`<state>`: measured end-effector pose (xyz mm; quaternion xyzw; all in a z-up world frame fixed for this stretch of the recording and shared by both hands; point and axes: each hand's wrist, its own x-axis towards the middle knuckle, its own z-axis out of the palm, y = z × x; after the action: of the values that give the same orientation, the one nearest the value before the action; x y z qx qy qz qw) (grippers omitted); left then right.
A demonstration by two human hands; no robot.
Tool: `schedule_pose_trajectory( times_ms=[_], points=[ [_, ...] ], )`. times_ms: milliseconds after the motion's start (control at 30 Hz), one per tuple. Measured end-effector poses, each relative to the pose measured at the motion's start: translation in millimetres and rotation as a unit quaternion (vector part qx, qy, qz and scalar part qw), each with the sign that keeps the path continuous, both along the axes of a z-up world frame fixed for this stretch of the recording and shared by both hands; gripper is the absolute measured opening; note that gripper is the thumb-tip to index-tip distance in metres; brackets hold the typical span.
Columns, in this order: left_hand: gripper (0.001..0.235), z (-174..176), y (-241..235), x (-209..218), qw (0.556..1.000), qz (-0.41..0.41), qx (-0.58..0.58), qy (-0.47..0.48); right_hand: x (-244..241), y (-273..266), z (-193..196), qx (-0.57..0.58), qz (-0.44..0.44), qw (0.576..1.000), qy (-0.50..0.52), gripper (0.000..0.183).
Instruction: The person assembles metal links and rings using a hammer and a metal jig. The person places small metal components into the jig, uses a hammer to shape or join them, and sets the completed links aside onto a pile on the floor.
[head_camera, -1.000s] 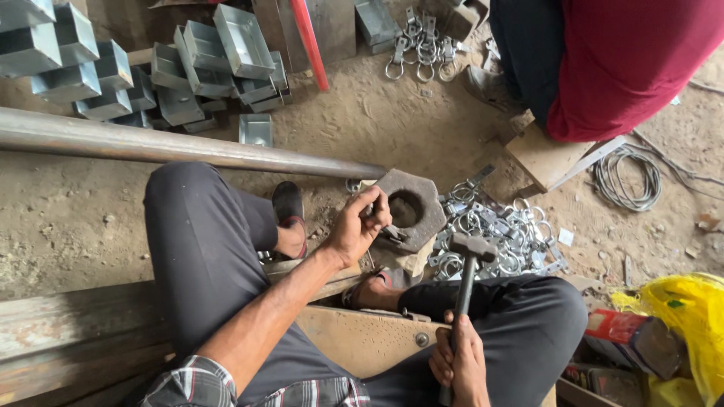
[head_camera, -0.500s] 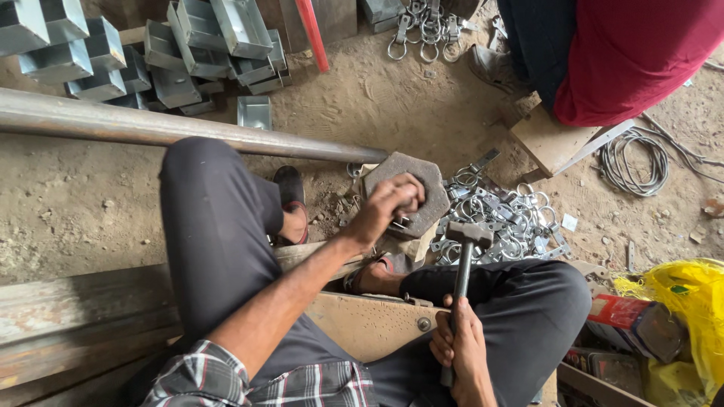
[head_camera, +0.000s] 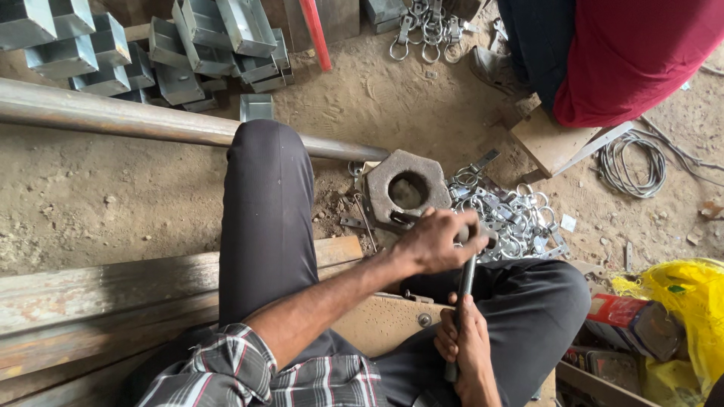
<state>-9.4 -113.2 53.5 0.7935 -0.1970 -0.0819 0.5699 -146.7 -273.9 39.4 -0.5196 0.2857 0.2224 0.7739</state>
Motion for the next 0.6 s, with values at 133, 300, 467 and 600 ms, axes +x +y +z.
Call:
schedule_pose_trajectory(
  times_ms=[133, 300, 467, 600],
  points=[
    [0.028, 14.7, 18.6, 11.4, 0.982, 0.013, -0.187, 0.025, -2.5, -0.4, 3.6, 0.002, -0.008, 1.0, 0.0, 0.034],
    [0.026, 0.4, 38.2, -0.7, 0.948, -0.096, -0.261, 0.156, 1.6, 0.6, 10.9, 0.024, -0.008, 1.0, -0.009, 0.034],
    [0.038, -35.8, 35.3, -34.1, 0.947, -0.122, -0.033, 0.295, 1.0, 2.6, 11.4, 0.071, 0.002, 0.997, -0.022, 0.033],
    [0.045, -62.9, 42.5, -73.7, 0.935, -0.124, 0.096, 0.319, 2.1, 7.7, 13.4, 0.068, 0.008, 0.998, -0.013, 0.033]
  ],
)
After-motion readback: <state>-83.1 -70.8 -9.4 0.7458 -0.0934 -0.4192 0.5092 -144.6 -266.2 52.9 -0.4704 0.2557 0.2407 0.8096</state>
